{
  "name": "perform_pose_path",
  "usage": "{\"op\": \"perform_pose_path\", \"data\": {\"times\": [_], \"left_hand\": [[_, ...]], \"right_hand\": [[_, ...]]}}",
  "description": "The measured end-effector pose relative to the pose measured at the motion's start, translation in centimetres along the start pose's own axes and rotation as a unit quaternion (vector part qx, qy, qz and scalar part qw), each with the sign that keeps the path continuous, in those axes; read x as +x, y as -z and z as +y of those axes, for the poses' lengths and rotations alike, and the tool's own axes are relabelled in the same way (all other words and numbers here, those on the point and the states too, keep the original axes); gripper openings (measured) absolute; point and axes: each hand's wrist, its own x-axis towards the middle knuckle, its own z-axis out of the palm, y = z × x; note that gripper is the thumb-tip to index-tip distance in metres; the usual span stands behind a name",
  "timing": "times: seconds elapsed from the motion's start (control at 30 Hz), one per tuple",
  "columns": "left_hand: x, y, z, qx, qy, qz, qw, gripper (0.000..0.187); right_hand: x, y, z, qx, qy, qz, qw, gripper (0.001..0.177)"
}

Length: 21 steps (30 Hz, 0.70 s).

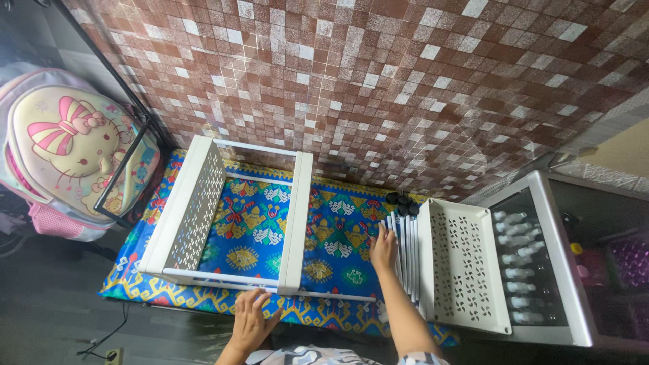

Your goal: The person disassembles a white plastic shelving unit on a patterned table. They remove the side panels and horizontal support rods one by one, placing them on the table. The task is shown from start to finish, ending with the unit fully taken apart.

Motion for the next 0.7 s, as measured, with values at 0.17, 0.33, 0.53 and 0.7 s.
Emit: {"op": "perform_pose_path", "data": {"times": [0.17,0.33,0.53,0.7], "left_hand": [[-1.8,-2.2,-3.0,0.034,0.097,-0.113,0.988,0.056],[0.2,-5.6,-4.7,0.003,0.074,-0.258,0.963,0.039],[1.2,-7.1,-5.5,-0.054,0.047,-0.31,0.948,0.025],[1.3,-6.0,-6.4,-0.095,0.031,-0.27,0.958,0.023]], "right_hand": [[-11.0,-0.3,-4.8,0.124,0.187,-0.185,0.957,0.044],[-16.6,-1.0,-9.4,0.131,0.217,-0.265,0.93,0.051],[-15.1,-4.9,-12.3,0.064,0.276,-0.194,0.939,0.025],[-15.4,-6.1,-12.6,0.165,0.221,-0.269,0.923,0.021]]}}
